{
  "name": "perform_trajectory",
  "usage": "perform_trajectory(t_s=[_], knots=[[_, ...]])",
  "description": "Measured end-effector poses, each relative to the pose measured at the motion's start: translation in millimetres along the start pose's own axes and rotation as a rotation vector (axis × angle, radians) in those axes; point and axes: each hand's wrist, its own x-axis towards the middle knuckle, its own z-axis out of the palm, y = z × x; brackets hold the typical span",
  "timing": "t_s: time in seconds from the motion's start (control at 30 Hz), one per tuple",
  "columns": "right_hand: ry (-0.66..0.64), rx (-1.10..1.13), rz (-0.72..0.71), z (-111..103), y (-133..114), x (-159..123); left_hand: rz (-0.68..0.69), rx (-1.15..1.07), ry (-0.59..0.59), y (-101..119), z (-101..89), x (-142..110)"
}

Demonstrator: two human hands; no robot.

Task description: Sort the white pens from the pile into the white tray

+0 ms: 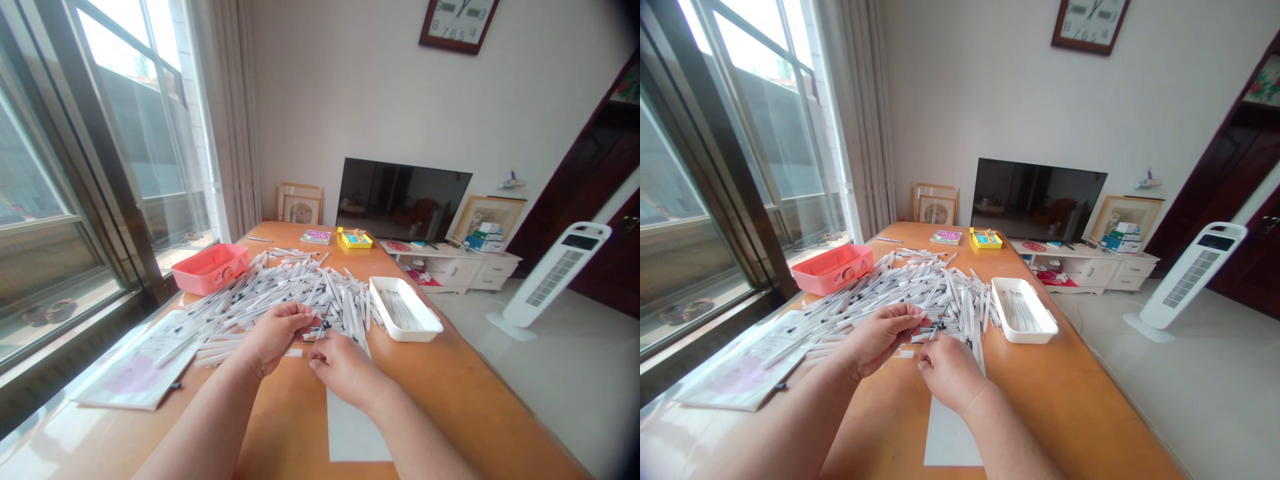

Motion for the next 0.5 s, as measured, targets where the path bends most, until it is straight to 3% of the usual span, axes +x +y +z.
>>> perform_trajectory(t_s=[0.2, 0.4, 0.5], knots=[[0.044, 0.092, 0.008, -0.4, 1.7, 2.1, 0.009, 0.003, -0.011, 0.5, 1.0, -1.3], [0.209, 0.69, 0.29, -25.1, 3.0, 5.7, 0.03, 0.045, -0.082, 1.7, 3.3, -5.1], [0.291, 0.902, 0.349, -36.8, 1.9, 5.8, 0.01, 0.081, -0.113, 2.7, 6.3, -7.9]])
